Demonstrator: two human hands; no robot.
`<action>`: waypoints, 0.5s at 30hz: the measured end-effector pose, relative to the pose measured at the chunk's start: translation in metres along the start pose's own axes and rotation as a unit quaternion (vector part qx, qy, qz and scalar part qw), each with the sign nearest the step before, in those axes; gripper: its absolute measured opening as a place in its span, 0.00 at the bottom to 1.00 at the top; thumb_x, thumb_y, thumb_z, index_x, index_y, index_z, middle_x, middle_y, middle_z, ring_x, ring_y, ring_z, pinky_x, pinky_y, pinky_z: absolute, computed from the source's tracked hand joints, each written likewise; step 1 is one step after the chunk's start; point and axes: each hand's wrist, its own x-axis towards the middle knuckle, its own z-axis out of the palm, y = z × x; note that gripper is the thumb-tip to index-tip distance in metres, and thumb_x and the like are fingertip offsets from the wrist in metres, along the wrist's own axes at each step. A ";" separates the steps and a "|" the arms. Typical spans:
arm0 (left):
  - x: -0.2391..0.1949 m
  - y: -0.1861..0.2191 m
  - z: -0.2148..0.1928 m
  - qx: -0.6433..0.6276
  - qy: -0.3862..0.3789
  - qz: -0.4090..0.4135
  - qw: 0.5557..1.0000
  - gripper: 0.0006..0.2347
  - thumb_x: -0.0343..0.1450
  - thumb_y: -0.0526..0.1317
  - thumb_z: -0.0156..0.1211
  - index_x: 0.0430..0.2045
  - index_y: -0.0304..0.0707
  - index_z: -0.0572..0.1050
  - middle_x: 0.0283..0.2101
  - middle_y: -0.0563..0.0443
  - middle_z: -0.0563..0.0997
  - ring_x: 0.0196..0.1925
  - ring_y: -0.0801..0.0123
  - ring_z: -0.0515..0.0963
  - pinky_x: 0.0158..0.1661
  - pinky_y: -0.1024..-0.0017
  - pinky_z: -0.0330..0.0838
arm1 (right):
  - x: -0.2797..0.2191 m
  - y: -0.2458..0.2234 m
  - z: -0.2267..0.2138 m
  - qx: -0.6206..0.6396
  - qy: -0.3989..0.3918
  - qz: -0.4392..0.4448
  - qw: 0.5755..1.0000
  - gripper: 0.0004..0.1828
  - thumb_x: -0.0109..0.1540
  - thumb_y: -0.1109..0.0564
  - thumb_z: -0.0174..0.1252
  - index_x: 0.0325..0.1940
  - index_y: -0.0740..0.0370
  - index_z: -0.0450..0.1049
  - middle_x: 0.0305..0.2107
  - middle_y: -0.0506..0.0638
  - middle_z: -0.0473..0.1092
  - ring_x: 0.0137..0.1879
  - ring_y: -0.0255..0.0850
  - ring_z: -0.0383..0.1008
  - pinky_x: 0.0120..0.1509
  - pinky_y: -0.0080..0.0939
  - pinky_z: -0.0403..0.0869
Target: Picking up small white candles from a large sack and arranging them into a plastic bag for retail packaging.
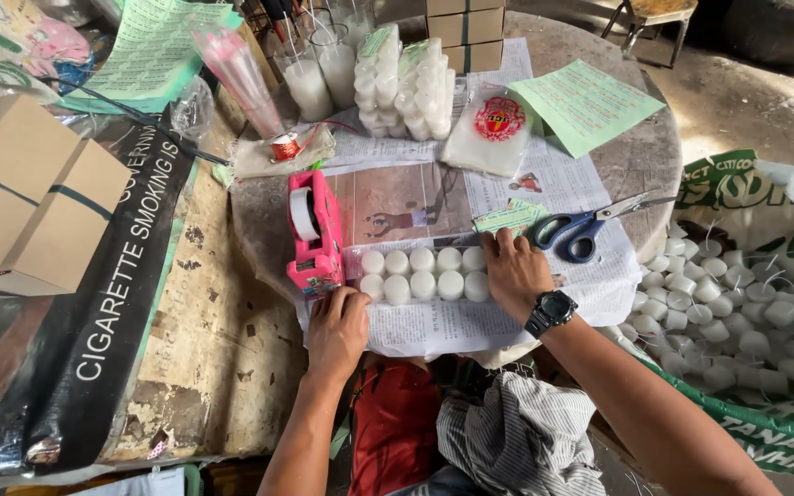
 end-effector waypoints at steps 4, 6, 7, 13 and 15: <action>0.002 -0.001 -0.010 0.010 -0.037 0.010 0.999 0.03 0.62 0.36 0.51 0.24 0.48 0.66 0.28 0.57 0.67 0.31 0.65 0.72 0.32 0.68 0.65 | -0.003 0.012 0.019 0.019 0.169 -0.036 0.985 0.15 0.54 0.52 0.44 0.44 0.52 0.64 0.33 0.46 0.59 0.37 0.42 0.66 0.32 0.37 0.68; 0.001 0.000 -0.013 -0.008 -0.046 -0.002 0.999 0.03 0.61 0.37 0.51 0.24 0.48 0.65 0.28 0.57 0.67 0.31 0.64 0.72 0.33 0.68 0.66 | -0.006 0.019 0.016 0.050 0.170 -0.023 0.984 0.14 0.54 0.55 0.45 0.43 0.49 0.65 0.32 0.44 0.60 0.37 0.41 0.68 0.32 0.37 0.69; 0.001 0.000 -0.014 -0.015 -0.047 -0.009 0.999 0.05 0.61 0.39 0.53 0.26 0.48 0.65 0.30 0.57 0.67 0.32 0.63 0.73 0.33 0.67 0.66 | -0.007 0.021 0.011 0.068 0.197 -0.021 0.978 0.15 0.53 0.55 0.46 0.44 0.49 0.65 0.33 0.45 0.60 0.38 0.42 0.68 0.34 0.38 0.69; -0.005 -0.008 0.004 -0.038 -0.042 -0.018 0.998 0.02 0.63 0.40 0.50 0.24 0.50 0.66 0.27 0.59 0.67 0.31 0.64 0.73 0.34 0.68 0.66 | -0.032 0.015 -0.023 0.200 0.257 -0.066 0.943 0.18 0.52 0.46 0.50 0.43 0.53 0.66 0.33 0.47 0.61 0.39 0.44 0.66 0.40 0.39 0.64; -0.004 -0.006 0.005 -0.065 -0.039 -0.022 0.997 0.02 0.62 0.39 0.50 0.23 0.50 0.65 0.26 0.60 0.67 0.30 0.65 0.73 0.34 0.69 0.66 | -0.039 0.013 -0.019 0.215 0.245 -0.108 0.939 0.23 0.49 0.40 0.53 0.42 0.53 0.65 0.33 0.47 0.62 0.40 0.44 0.65 0.41 0.40 0.62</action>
